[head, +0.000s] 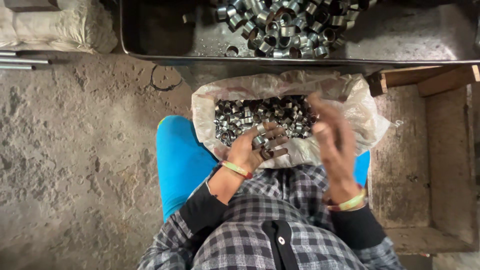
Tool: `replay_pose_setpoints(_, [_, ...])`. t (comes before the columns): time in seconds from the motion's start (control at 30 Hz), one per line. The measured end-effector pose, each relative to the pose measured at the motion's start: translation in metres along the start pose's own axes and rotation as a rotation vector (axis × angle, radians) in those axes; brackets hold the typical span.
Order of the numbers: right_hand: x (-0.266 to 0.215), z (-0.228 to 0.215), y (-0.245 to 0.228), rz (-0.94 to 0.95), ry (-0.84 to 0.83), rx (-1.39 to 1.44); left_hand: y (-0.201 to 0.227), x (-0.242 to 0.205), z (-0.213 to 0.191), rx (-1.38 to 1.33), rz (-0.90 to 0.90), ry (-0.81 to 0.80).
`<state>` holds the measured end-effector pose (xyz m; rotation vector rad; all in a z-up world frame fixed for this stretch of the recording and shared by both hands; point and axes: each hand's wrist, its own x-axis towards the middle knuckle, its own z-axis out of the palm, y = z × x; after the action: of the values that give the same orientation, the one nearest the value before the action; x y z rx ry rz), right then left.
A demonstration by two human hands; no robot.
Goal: The person sits on a blue stool and repeatedly scoops small cylindrical metal parts from a white sack into a metal tray using both hands. The parts are transferred in handfuls and accumulate in the tray.
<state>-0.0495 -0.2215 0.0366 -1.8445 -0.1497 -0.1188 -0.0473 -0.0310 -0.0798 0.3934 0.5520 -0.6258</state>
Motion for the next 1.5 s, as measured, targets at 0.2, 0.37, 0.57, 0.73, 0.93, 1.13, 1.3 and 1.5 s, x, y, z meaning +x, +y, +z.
replay_pose_setpoints(0.2, [0.097, -0.046, 0.012, -0.339, 0.145, -0.770, 0.013, 0.007, -0.013, -0.012, 0.037, 0.083])
replay_pose_setpoints(0.37, [0.186, -0.025, 0.024, 0.154, -0.177, -0.798, 0.019, 0.007, -0.024, 0.904, 0.586, 0.180])
replay_pose_setpoints(0.57, [0.202, -0.027, 0.072, 0.046, -0.183, -0.952, 0.028, 0.008, -0.047, 1.601, 1.048, 0.389])
replay_pose_setpoints(0.73, [0.214, -0.033, 0.121, 0.147, -0.055, -0.812, 0.030, 0.004, -0.051, 1.595, 1.001, 0.400])
replay_pose_setpoints(0.93, [0.223, -0.052, 0.108, 0.296, 0.257, -0.024, 0.026, 0.006, -0.027, 0.618, 0.421, 0.102])
replay_pose_setpoints(1.13, [0.161, -0.058, 0.010, 0.309, 0.003, 0.614, 0.023, -0.015, 0.020, 0.172, 0.194, -0.158])
replay_pose_setpoints(1.3, [0.089, -0.020, -0.025, 0.396, -0.579, -0.091, 0.020, -0.007, 0.050, 0.056, 0.095, -0.171])
replay_pose_setpoints(1.5, [0.073, -0.006, -0.002, 0.087, -0.663, -0.296, 0.005, 0.005, 0.042, 0.003, 0.112, -0.259])
